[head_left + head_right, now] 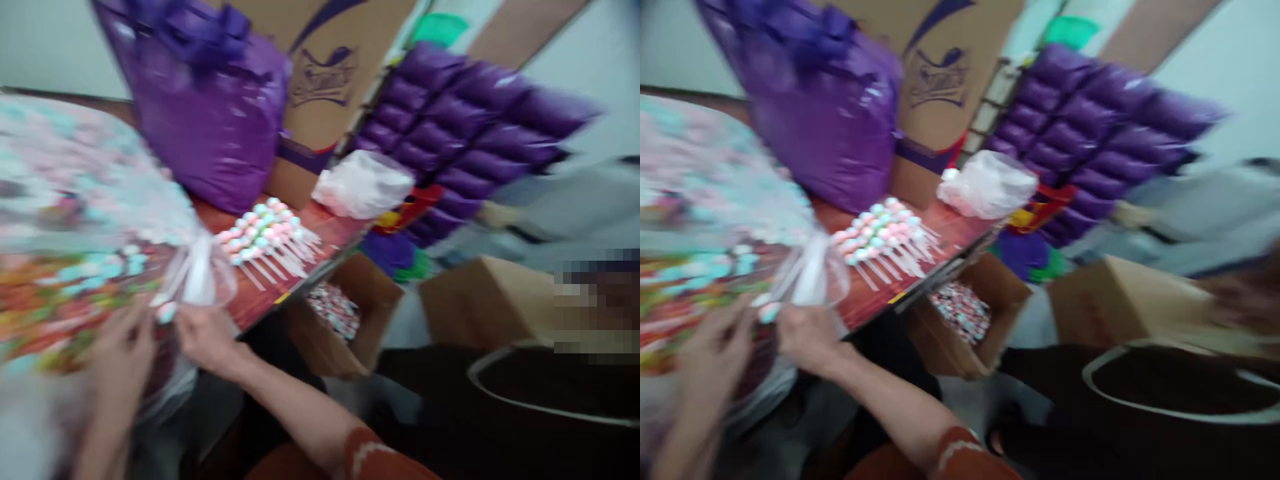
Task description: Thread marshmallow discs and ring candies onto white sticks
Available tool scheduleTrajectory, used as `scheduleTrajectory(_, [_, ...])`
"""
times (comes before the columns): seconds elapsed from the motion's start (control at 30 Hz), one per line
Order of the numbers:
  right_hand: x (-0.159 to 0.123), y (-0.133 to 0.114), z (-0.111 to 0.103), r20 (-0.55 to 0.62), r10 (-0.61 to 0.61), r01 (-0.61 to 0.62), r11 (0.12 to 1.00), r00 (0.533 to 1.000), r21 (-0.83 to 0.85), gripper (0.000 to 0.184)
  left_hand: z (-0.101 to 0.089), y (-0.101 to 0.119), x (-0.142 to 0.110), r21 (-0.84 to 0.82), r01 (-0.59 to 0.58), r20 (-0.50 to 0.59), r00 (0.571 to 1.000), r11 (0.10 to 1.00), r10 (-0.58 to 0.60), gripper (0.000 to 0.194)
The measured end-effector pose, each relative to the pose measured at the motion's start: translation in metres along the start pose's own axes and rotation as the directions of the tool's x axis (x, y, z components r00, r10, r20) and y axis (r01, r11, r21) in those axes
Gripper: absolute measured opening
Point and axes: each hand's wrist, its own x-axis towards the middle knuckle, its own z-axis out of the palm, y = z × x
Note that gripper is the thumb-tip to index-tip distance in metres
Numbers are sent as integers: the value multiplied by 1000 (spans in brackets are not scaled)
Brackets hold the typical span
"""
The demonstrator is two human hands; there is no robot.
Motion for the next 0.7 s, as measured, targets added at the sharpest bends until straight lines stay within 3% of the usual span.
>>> scheduleTrajectory(0.07, [1,4,3,-61,-30,37,992,998,123,26,16,40,32,72,34,-100,995,997,-27,37])
scheduleTrajectory(0.13, [5,10,7,-120,-44,74,965,992,254,28,28,59,70,123,40,-178,984,992,-17,36])
scheduleTrajectory(0.23, [9,17,9,-122,-85,122,935,989,334,32,31,57,101,155,38,-234,972,987,-1,33])
scheduleTrajectory(0.37, [5,28,-7,-136,-117,156,935,984,319,33,25,43,99,100,50,-241,970,994,-25,34])
scheduleTrajectory(0.47, [4,41,-18,-212,-93,149,953,973,265,28,17,44,103,82,111,-344,936,990,-76,39])
scheduleTrajectory(0.57, [3,55,-20,-253,-57,117,967,966,228,28,11,51,121,337,125,-437,899,933,38,31])
scheduleTrajectory(0.63, [2,61,-17,-252,-59,116,969,966,218,27,10,54,135,563,111,-356,927,819,118,28])
scheduleTrajectory(0.7, [0,63,-14,-264,-74,135,966,962,222,27,14,53,146,727,116,-251,962,677,106,30])
